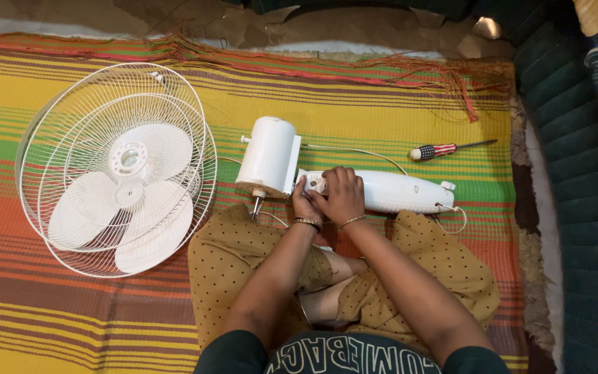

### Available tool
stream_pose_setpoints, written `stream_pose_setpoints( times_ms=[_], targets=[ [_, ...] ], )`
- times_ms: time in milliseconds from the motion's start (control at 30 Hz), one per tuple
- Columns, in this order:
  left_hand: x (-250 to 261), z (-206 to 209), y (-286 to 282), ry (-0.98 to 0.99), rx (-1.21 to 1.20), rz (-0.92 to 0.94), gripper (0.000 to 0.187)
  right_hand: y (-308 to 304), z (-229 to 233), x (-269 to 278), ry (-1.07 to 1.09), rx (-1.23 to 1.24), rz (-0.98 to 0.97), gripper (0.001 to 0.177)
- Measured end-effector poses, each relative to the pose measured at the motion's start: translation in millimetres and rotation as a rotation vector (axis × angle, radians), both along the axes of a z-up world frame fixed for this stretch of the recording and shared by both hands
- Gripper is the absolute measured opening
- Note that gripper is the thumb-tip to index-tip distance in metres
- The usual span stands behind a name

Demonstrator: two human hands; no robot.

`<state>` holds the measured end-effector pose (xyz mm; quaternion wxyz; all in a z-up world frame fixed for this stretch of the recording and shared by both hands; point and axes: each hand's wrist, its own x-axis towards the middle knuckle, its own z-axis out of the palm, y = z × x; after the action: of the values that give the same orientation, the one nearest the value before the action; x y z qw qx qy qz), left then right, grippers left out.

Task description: The person assembles a white table fan by attaching the front grille, fan blades, and rear grille to the motor housing. They use a screwdriver to secure the components and connect the power cord.

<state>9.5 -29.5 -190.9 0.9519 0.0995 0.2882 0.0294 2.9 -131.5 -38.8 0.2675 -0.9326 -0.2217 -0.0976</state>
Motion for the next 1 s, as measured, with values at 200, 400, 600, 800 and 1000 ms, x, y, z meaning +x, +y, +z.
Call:
stream_pose_setpoints(
  times_ms=[200, 400, 600, 800, 1000],
  targets=[
    [5, -24, -3, -0.113, 0.037, -0.019, 0.046, -3, -34, 8, -0.050, -0.055, 0.135, 0.029],
    [1, -14, 1, -0.044, 0.029, -0.133, 0.056, -3, -39, 9, -0.099, -0.095, 0.222, 0.013],
    [5, -17, 5, 0.045, 0.060, -0.106, 0.052, -8, -5, 12, -0.100, 0.069, -0.018, 0.027],
    [10, -30, 7, -0.078, 0.029, -0.057, 0.051, -5, -5, 11, 0.068, -0.090, -0.060, 0.042],
    [5, 1, 5, -0.002, 0.019, -0.130, 0.057, -10, -32, 16, -0.143, -0.036, 0.076, 0.022]
  ],
)
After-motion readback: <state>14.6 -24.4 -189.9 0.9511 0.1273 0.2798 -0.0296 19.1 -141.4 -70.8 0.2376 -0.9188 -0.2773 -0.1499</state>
